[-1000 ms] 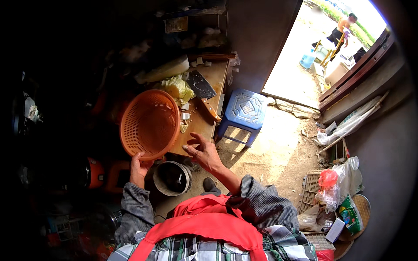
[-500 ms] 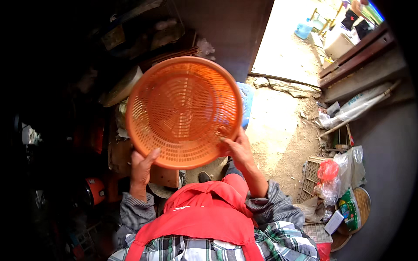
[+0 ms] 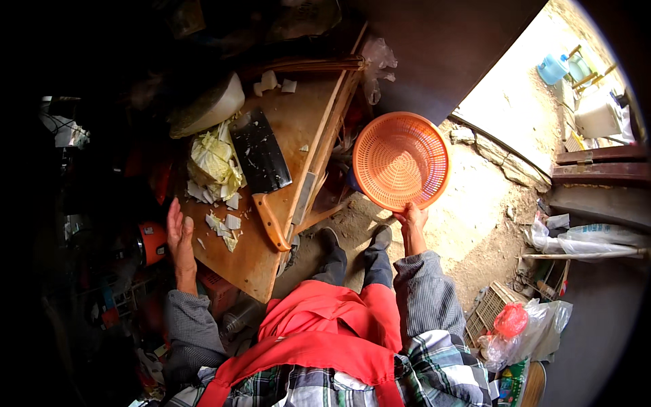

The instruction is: The person chops a head of cabbage on a wooden cutting board using a cleaver. They transfer the chopped pieces into a basket and then into a bowl. The person moves between an indoor room and an outdoor area during the process.

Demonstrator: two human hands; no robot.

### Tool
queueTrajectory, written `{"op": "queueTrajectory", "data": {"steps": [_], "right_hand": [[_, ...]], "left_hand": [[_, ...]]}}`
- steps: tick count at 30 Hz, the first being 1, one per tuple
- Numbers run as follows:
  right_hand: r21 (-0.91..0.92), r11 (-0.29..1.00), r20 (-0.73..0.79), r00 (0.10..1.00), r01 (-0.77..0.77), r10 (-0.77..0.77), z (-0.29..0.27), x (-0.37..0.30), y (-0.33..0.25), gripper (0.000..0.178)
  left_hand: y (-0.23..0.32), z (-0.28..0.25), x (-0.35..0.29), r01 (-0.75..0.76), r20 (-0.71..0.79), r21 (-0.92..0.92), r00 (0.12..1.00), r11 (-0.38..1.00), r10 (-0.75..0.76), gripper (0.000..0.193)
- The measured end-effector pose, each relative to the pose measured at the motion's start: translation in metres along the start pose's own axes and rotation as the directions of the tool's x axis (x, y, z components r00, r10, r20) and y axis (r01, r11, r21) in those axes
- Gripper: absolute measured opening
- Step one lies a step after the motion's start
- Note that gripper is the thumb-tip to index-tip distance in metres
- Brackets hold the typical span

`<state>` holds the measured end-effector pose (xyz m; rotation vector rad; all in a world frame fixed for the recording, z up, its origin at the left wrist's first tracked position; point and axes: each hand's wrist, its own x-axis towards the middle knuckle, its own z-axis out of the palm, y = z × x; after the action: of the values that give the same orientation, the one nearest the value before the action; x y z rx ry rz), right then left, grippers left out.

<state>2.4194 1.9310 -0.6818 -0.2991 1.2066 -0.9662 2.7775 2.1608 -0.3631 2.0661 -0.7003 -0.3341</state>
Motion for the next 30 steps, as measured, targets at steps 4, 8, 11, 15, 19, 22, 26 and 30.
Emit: {"op": "queueTrajectory", "data": {"steps": [4, 8, 11, 15, 19, 22, 26, 30], "right_hand": [[-0.098, 0.995, -0.047, 0.999, -0.010, 0.006, 0.006, 0.013, 0.015, 0.036], [-0.526, 0.850, -0.260, 0.959, -0.043, -0.112, -0.014, 0.003, -0.007, 0.072], [-0.475, 0.844, -0.129, 0.928, 0.251, -0.348, 0.057, -0.081, -0.047, 0.065], [-0.614, 0.378, 0.671, 0.711, 0.693, -0.212, 0.218, -0.219, -0.068, 0.064], [-0.645, -0.230, 0.756, 0.652, 0.729, -0.051, 0.268, -0.236, -0.039, 0.077], [-0.684, -0.281, 0.705, 0.709, 0.674, -0.016, 0.266, -0.233, -0.027, 0.068], [-0.718, -0.248, 0.682, 0.728, 0.651, -0.065, 0.265, -0.238, -0.019, 0.059], [-0.625, 0.040, 0.764, 0.622, 0.780, -0.172, 0.250, -0.250, -0.034, 0.057]], "left_hand": [[-0.027, -0.002, 0.043, 0.087, 0.060, -0.025, 0.995, 0.996, -0.085, 0.070], [-0.041, 0.006, 0.094, 0.021, 0.133, -0.047, 0.991, 0.999, -0.015, 0.069], [-0.044, 0.005, 0.120, 0.060, 0.163, -0.025, 0.985, 0.998, -0.055, 0.070], [-0.049, 0.013, 0.145, 0.100, 0.246, -0.182, 0.968, 0.978, -0.054, 0.075], [-0.057, 0.034, 0.162, -0.037, 0.316, -0.200, 0.943, 0.979, 0.100, 0.079], [-0.064, 0.045, 0.160, -0.096, 0.335, -0.227, 0.927, 0.969, 0.171, 0.071], [-0.078, 0.034, 0.152, -0.294, 0.279, -0.039, 0.915, 0.955, 0.293, 0.064], [-0.081, 0.019, 0.157, 0.004, 0.345, -0.435, 0.925, 0.900, 0.162, 0.070]]}}
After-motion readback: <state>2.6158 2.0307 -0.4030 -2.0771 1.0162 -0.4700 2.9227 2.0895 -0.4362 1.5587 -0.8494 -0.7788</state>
